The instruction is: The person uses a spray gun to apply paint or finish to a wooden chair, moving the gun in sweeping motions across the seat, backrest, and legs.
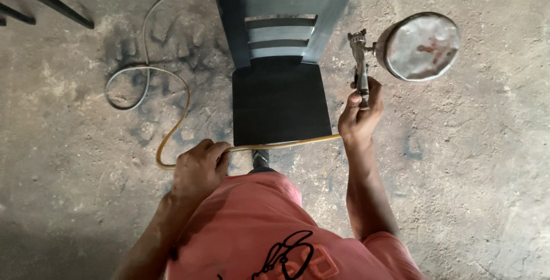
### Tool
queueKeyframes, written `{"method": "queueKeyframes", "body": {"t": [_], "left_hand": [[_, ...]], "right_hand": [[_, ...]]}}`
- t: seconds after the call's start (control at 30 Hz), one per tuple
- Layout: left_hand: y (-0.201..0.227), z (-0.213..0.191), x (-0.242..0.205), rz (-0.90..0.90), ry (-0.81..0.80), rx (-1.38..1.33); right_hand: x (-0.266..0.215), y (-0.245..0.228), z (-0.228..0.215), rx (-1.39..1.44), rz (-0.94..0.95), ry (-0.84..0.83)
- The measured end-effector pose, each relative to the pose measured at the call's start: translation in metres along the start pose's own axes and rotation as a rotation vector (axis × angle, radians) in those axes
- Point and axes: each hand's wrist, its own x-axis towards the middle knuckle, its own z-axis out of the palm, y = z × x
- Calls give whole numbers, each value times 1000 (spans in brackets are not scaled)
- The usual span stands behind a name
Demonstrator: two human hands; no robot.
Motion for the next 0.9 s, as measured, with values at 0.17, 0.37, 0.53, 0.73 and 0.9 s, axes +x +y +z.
{"method": "queueKeyframes", "body": {"t": [0.17, 0.37, 0.53, 0.73, 0.9], "left_hand": [[1, 8, -2, 17, 25, 40], [1, 12, -3, 9, -2, 39], [4, 6, 1, 23, 22, 58], [12, -5, 6, 65, 74, 47], [15, -9, 10, 68, 47, 1]], "right_hand": [[-23, 29, 14, -26, 142, -87], [-32, 23, 18, 6, 142, -122], [-20, 17, 15, 32, 216, -108], [-2, 18, 14, 8, 45, -13], [-7, 25, 11, -8, 68, -11]]}}
